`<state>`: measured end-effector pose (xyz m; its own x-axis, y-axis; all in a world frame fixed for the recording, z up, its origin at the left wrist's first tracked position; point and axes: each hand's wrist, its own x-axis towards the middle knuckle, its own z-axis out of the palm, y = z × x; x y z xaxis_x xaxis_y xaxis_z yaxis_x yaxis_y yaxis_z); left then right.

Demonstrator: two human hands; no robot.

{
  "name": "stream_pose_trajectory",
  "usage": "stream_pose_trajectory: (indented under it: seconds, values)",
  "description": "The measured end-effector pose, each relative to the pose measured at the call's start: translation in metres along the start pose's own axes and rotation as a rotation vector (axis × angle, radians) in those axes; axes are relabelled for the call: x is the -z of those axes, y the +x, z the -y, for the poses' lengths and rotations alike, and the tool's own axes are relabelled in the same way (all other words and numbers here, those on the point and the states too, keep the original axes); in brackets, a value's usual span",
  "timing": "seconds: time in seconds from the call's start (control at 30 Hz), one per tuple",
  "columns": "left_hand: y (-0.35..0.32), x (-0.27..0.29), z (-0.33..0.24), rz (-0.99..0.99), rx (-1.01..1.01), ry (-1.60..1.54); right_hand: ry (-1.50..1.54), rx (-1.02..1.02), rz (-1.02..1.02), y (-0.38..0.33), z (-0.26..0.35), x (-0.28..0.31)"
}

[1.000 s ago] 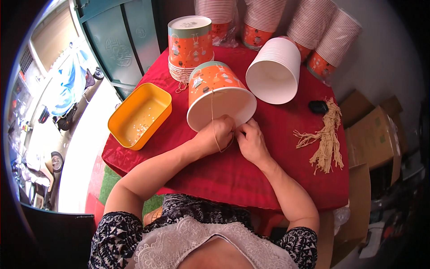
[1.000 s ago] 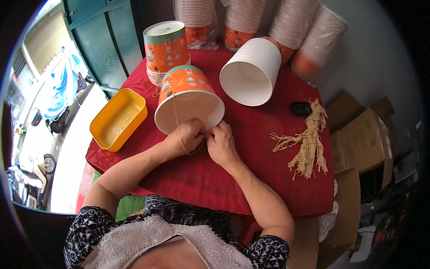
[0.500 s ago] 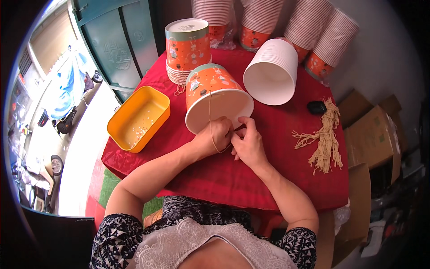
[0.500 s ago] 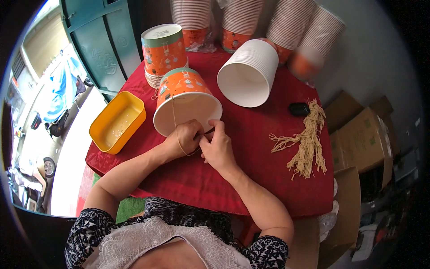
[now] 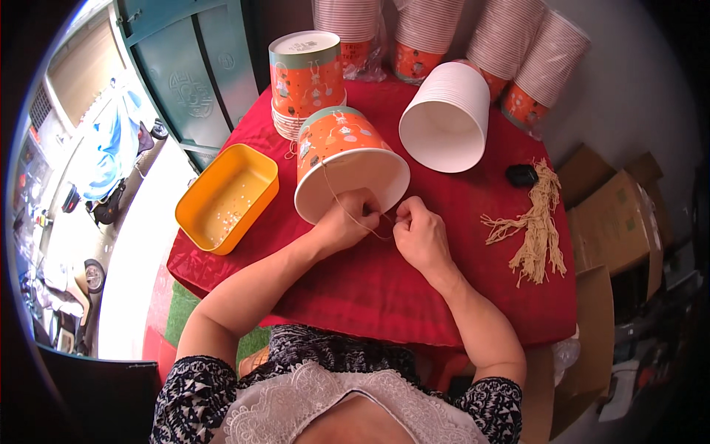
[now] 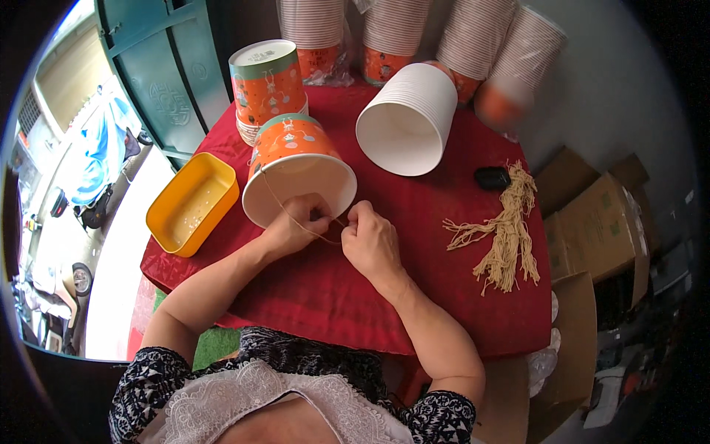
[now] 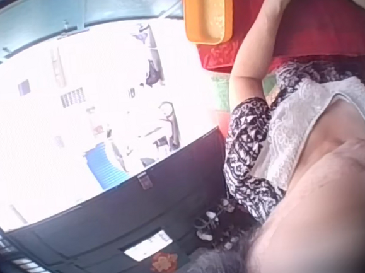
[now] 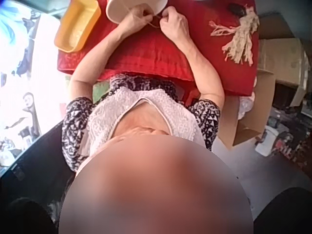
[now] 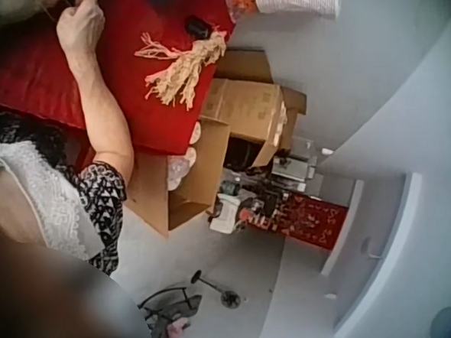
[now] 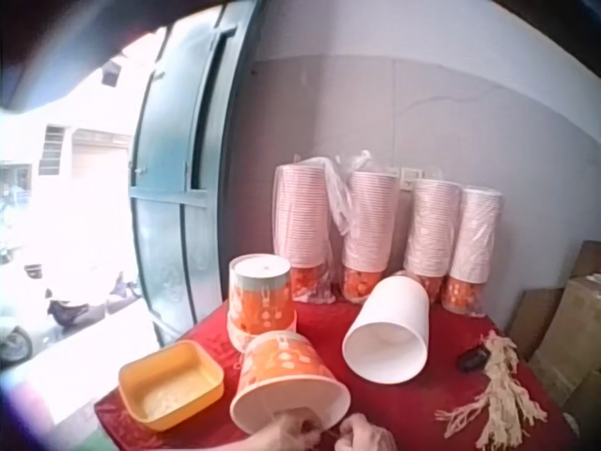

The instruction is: Manually threading and knotting strings into the pre-punched holes of decorative paper buckets.

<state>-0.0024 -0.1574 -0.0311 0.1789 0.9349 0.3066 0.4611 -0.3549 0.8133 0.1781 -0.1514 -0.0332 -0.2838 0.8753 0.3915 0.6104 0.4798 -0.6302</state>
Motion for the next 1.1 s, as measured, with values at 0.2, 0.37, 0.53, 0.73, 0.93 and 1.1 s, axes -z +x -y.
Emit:
stream_pose_trajectory:
  seconds: [0.2,0.37,0.53,0.73,0.93,1.1]
  values:
    - [-0.001,-0.002,0.007,0.014,0.023,-0.011,0.360,-0.253,0.053,0.002,0.027,0.004]
    - [0.001,-0.008,0.006,0.030,0.042,-0.133,0.364,-0.046,-0.083,-0.001,0.005,-0.026]
    - [0.003,-0.003,0.006,0.032,0.063,-0.122,0.267,0.006,-0.058,-0.001,0.000,-0.026]
    - [0.003,0.002,0.003,0.073,0.253,-0.330,0.192,0.069,-0.048,0.000,0.001,-0.024]
    - [0.003,0.002,-0.003,0.061,0.341,-0.459,0.144,0.112,-0.081,0.003,0.001,-0.026]
    - [0.002,0.004,-0.001,0.034,0.376,-0.470,0.170,0.101,-0.091,0.005,0.003,-0.026]
